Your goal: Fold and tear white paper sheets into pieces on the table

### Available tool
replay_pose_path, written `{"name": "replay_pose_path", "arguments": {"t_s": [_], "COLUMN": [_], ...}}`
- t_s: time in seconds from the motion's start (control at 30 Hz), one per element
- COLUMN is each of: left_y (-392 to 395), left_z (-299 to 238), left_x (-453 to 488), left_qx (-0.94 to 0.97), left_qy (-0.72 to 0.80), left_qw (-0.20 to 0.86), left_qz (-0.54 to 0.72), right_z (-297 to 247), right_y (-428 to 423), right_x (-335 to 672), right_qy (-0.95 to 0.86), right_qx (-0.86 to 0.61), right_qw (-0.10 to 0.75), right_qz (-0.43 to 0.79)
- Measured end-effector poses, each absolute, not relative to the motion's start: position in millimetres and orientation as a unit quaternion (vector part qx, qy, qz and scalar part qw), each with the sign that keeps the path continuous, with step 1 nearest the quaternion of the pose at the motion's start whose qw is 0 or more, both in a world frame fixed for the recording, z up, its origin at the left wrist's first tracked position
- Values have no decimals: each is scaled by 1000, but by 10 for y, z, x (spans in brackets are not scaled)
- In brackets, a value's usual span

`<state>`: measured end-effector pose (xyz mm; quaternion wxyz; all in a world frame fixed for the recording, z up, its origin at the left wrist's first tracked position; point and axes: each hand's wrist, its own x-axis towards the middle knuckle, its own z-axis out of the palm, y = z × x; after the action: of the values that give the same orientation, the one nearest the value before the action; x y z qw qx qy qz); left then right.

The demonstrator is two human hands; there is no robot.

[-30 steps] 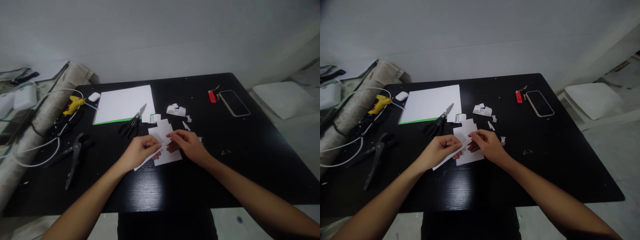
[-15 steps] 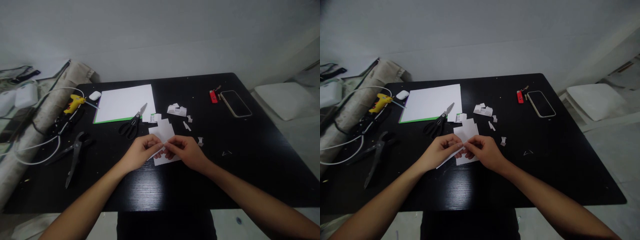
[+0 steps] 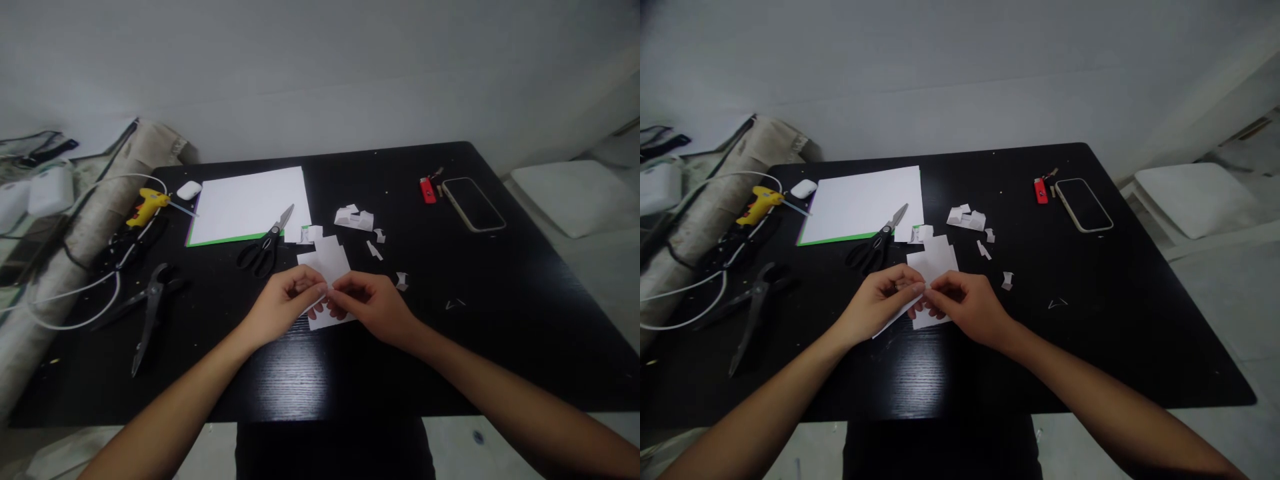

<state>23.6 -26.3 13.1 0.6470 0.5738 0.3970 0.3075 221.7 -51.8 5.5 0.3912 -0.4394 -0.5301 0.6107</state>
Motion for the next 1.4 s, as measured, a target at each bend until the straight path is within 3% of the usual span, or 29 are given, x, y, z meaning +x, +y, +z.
{"name": "replay_pose_path", "arguments": {"t_s": [0.27, 0.5, 0.87, 1.4], "left_y": [-279, -293, -297, -307], "left_z": [175, 179, 171, 176], "left_x": [260, 266, 256, 271], "left_qx": [519, 506, 508, 503], "left_qy": [407, 401, 395, 405], "left_qw": [687, 699, 699, 692], "left_qz": [306, 307, 313, 322], "right_z": [-21, -15, -1, 19], "right_y": [-555, -562, -580, -547], "right_x": [2233, 2230, 2242, 2260], "right_qy": [-621, -654, -617, -632], "right_qx": [-470, -452, -452, -462], "right_qw": [457, 493, 487, 455], "right_qz": [431, 354, 421, 425]}}
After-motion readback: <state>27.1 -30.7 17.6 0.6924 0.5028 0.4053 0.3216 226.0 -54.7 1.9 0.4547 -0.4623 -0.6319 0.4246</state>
